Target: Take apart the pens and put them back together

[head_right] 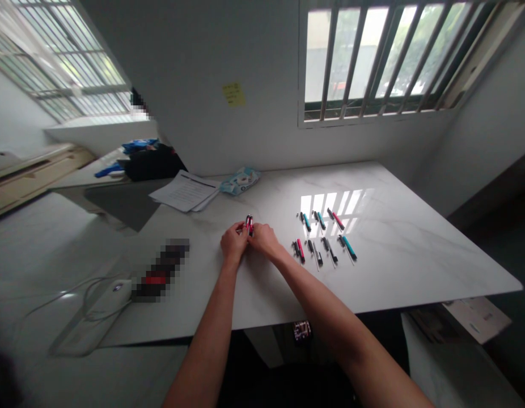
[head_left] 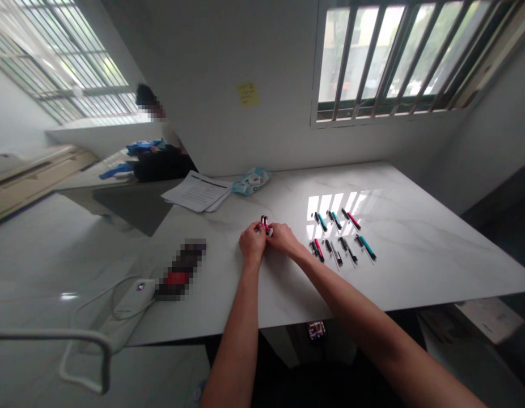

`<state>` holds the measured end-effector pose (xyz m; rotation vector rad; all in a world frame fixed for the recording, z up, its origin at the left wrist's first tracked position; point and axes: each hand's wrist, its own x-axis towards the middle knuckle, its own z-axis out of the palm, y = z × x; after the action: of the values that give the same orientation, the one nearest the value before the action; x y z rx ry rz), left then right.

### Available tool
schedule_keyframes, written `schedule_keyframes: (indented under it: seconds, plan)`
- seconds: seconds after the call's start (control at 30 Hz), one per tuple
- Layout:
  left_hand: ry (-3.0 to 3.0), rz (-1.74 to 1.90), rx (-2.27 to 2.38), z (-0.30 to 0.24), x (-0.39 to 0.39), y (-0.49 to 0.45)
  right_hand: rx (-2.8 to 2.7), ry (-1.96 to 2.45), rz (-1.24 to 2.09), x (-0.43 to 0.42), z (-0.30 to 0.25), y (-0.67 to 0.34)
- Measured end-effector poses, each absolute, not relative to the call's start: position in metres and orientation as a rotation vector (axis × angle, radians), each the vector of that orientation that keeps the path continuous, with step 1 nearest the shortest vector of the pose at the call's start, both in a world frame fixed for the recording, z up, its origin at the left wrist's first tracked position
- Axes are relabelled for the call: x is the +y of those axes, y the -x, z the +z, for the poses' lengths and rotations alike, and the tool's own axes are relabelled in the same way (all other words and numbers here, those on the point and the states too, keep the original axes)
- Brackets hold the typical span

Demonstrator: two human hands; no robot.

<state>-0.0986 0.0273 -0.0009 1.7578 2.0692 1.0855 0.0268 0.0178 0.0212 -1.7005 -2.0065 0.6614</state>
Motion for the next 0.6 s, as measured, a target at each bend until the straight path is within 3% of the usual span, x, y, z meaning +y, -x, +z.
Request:
schedule_keyframes:
  seconds: [0.2,0.37,0.6]
  plan:
    - [-1.783,1.123,2.061,-0.001,0.027,0.098,-2.077,1.521,0.674,0.025,0.023,-0.055]
    - [-1.847,1.239,1.991,-0.001,0.028,0.092,-2.189,1.273,0.489,0.049,0.036,-0.139]
    - [-1.989,1.338,1.792,0.004,0.023,0.077,-2.259,1.392,0.418,0.070,0.035,-0.239]
